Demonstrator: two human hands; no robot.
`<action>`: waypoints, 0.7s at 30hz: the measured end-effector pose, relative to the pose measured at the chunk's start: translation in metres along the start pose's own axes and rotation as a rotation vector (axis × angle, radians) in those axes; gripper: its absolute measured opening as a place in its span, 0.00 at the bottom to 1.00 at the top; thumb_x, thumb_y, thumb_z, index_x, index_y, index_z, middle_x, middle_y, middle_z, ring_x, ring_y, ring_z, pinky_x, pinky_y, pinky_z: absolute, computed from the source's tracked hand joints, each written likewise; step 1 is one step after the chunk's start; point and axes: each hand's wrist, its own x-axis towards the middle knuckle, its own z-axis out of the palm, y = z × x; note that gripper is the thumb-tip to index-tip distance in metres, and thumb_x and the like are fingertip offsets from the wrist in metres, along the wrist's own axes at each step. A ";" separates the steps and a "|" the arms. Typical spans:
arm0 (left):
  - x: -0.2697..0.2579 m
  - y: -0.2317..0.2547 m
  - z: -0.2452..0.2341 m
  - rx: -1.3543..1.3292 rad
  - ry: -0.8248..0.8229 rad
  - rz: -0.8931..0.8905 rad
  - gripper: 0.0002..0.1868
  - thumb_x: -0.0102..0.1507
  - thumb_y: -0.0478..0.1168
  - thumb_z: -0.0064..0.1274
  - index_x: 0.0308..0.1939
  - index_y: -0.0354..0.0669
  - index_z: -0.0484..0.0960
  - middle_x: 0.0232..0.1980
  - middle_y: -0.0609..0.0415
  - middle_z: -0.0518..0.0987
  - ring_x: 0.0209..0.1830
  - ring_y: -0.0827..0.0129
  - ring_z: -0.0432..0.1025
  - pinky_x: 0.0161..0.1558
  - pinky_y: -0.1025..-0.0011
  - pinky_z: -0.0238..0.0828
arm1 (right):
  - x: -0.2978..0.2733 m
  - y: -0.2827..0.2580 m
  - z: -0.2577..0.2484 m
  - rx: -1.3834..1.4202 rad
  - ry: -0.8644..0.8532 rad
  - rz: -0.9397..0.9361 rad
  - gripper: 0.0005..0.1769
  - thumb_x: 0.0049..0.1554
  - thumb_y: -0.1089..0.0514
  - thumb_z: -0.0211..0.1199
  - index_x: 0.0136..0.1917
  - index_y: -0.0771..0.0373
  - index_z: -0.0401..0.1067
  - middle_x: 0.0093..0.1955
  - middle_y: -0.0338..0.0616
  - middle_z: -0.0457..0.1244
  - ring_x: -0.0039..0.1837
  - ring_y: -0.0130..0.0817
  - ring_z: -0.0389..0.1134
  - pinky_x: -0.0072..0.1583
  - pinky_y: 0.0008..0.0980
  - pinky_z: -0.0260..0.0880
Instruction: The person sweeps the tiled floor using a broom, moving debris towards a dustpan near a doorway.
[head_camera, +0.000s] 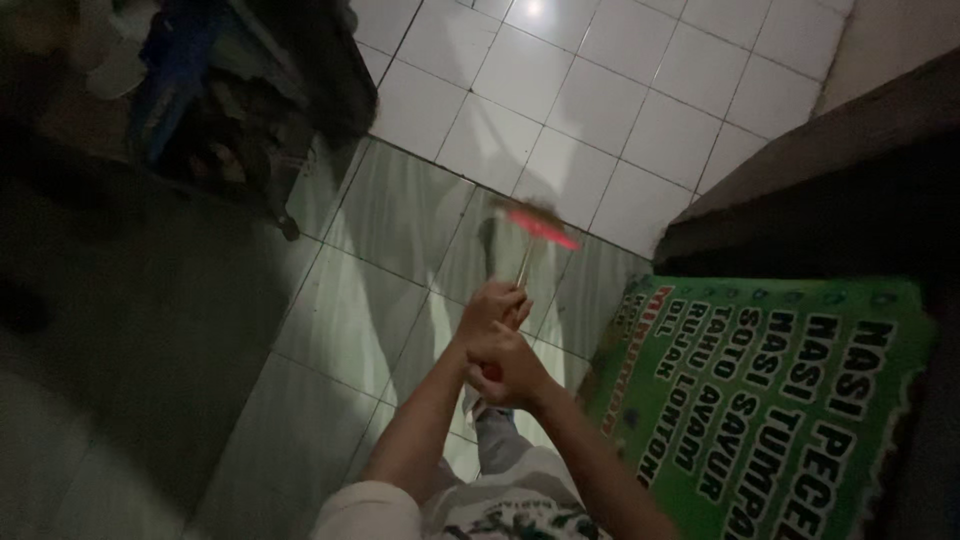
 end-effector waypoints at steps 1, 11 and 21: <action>0.009 0.003 -0.005 0.031 0.077 0.130 0.13 0.65 0.44 0.56 0.33 0.37 0.80 0.37 0.49 0.77 0.41 0.55 0.72 0.49 0.55 0.69 | 0.005 -0.004 -0.008 0.018 0.041 0.006 0.11 0.49 0.64 0.59 0.29 0.63 0.59 0.25 0.44 0.51 0.30 0.37 0.51 0.54 0.47 0.61; -0.013 -0.007 -0.030 0.388 -0.054 0.116 0.08 0.57 0.43 0.59 0.27 0.46 0.80 0.31 0.54 0.76 0.36 0.58 0.73 0.46 0.55 0.69 | -0.007 0.003 -0.035 0.552 0.335 0.346 0.08 0.54 0.66 0.55 0.34 0.71 0.64 0.27 0.39 0.53 0.31 0.26 0.50 0.36 0.31 0.49; -0.040 -0.048 0.058 0.495 -0.211 -0.111 0.07 0.59 0.48 0.58 0.39 0.58 0.86 0.41 0.58 0.80 0.47 0.58 0.74 0.50 0.48 0.60 | -0.040 0.077 -0.019 0.320 -0.009 0.388 0.12 0.55 0.64 0.59 0.32 0.67 0.63 0.24 0.38 0.54 0.27 0.25 0.51 0.32 0.31 0.52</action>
